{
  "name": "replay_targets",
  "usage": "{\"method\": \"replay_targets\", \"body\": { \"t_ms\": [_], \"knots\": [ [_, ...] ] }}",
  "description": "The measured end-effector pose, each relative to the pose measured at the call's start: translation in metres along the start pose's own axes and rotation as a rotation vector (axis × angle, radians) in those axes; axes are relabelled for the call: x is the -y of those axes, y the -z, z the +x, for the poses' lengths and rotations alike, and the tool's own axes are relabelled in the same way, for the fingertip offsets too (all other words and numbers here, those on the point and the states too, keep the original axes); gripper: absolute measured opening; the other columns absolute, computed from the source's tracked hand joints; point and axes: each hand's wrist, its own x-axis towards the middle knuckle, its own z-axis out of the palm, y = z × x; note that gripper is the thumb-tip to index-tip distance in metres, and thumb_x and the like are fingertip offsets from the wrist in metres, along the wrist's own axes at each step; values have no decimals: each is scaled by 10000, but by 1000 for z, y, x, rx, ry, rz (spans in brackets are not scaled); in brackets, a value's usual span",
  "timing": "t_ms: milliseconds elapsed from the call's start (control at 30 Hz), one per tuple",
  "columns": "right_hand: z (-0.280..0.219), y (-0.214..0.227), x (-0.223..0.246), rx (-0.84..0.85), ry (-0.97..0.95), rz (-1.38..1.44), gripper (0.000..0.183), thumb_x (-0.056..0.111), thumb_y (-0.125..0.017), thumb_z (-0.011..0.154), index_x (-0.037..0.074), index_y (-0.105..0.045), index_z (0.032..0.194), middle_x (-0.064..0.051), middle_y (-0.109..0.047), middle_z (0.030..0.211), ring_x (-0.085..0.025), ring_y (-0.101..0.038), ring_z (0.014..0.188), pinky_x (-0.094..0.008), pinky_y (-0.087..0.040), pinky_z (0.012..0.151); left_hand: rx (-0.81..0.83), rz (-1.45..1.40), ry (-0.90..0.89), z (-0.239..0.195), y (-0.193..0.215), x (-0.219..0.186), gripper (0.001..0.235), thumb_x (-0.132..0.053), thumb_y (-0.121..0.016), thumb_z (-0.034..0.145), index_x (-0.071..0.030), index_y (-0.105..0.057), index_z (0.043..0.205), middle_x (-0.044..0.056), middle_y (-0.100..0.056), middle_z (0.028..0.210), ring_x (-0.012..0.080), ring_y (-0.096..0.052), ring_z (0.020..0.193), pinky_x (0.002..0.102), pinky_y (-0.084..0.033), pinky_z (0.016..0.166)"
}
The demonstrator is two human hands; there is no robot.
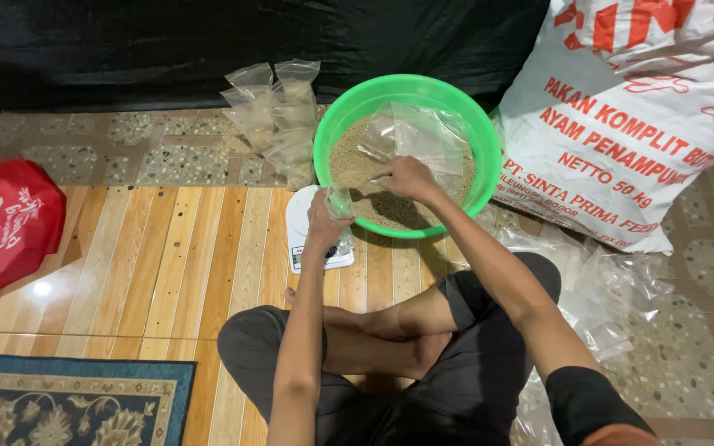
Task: Measuring and bagging chicken feed using a spoon and a digital scale while sitting on the floor.
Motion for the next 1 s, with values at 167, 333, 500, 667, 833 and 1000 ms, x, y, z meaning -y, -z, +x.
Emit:
{"method": "replay_targets", "body": {
  "t_ms": [167, 333, 500, 667, 833, 1000],
  "knots": [
    [-8, 0, 33, 142, 5, -169, 281, 273, -562, 783, 234, -748, 990, -113, -714, 996, -385, -645, 985, -506, -506, 871, -22, 25, -52, 11, -7, 16, 858, -290, -878, 594, -106, -410, 1289, 231, -499, 1236, 452, -476, 1204, 592, -389, 1028],
    [-18, -26, 57, 181, 40, -338, 223, 195, -578, 786, 196, -743, 935, -94, -693, 862, -322, -669, 891, -442, -533, 790, -20, 77, -34, -2, 0, -1, 847, -294, -865, 578, -126, -409, 1272, 197, -499, 1230, 425, -485, 1202, 567, -387, 1048],
    [-26, -29, 80, -66, 478, -415, 191, 44, -583, 781, 44, -564, 590, -76, -516, 522, -263, -571, 503, -339, -460, 449, -48, 132, -13, 2, 10, 0, 768, -272, -810, 614, -125, -413, 1254, 179, -506, 1216, 420, -482, 1205, 564, -377, 1050],
    [-30, -21, 98, -219, 525, -469, 260, 65, -559, 801, 98, -478, 556, -27, -431, 491, -221, -481, 452, -301, -388, 409, -208, 72, -236, 14, 26, 14, 780, -240, -840, 580, -24, -408, 1192, 262, -502, 1101, 513, -493, 1089, 616, -394, 989],
    [-44, 14, 110, -244, 319, -350, 148, 83, -593, 796, 87, -595, 648, -87, -512, 549, -286, -561, 523, -378, -450, 444, -236, -2, -314, 19, 32, 4, 846, -349, -868, 597, -25, -412, 1231, 250, -512, 1115, 497, -492, 1098, 585, -394, 990],
    [-37, 14, 66, -225, 34, -266, 157, 122, -604, 837, 57, -689, 722, -160, -612, 611, -359, -653, 634, -443, -522, 577, -200, -29, -285, 24, 11, 33, 819, -308, -863, 564, -37, -419, 1197, 255, -529, 1072, 508, -502, 1075, 595, -397, 974]
  ]
}}
